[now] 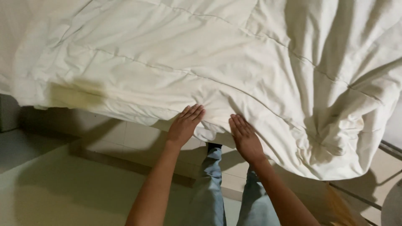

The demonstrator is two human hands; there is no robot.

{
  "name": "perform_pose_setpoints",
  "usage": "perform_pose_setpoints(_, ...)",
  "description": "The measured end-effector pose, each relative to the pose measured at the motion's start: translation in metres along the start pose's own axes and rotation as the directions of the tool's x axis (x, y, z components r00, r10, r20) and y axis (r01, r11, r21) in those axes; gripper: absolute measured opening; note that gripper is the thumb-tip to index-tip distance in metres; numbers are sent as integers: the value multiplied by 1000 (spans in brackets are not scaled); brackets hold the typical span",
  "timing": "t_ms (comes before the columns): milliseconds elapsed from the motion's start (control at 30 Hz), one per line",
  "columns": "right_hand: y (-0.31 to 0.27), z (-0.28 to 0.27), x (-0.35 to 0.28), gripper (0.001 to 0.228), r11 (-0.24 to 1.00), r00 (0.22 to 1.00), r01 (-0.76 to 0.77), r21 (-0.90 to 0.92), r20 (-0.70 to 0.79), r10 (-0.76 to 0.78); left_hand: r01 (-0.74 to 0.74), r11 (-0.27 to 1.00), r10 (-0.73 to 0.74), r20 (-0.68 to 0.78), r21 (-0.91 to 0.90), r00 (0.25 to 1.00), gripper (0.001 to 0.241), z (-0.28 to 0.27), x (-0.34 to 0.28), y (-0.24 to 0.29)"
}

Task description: The person folds a white duvet on a bed by hand, repeatedly gathering and aligning the fabric from the foot of the bed toward the head. The duvet is folded in half and then folded again into a compact bundle.

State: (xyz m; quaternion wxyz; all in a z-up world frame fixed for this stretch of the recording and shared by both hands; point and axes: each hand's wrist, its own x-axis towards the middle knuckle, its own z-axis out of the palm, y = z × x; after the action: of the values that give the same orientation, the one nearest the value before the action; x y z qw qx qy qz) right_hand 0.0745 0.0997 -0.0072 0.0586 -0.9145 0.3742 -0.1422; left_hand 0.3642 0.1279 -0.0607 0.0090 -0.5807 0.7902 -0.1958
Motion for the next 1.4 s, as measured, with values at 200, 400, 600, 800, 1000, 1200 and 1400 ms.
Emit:
perform_pose_setpoints(200,-6,10,-6,53,1000,997,27,1,-72,-27,146,837,-44,201,-528,979,70,-46,-4,-11)
perform_pose_setpoints(400,-2,23,2,54,999,998,-7,-45,-62,4,190,970,-162,180,-153,970,61,-9,-9,-22)
perform_pose_setpoints(600,-9,43,-15,57,998,992,66,-21,-105,-68,112,980,-87,146,-168,985,63,-3,-48,-20)
perform_pose_setpoints(800,-45,57,-39,56,996,996,81,27,-37,-80,137,945,-104,125,-296,987,64,24,-117,-10)
perform_pose_setpoints(1000,-49,70,-52,61,996,990,53,-65,137,-43,133,976,-98,201,-171,975,67,30,-144,1)
perform_pose_setpoints(1200,-47,69,-48,56,1000,974,25,-2,227,-24,203,923,-130,231,-328,964,64,21,-141,5)
perform_pose_setpoints(1400,-59,24,-46,63,997,987,59,49,150,-66,243,792,-181,165,-561,970,81,-29,-125,15)
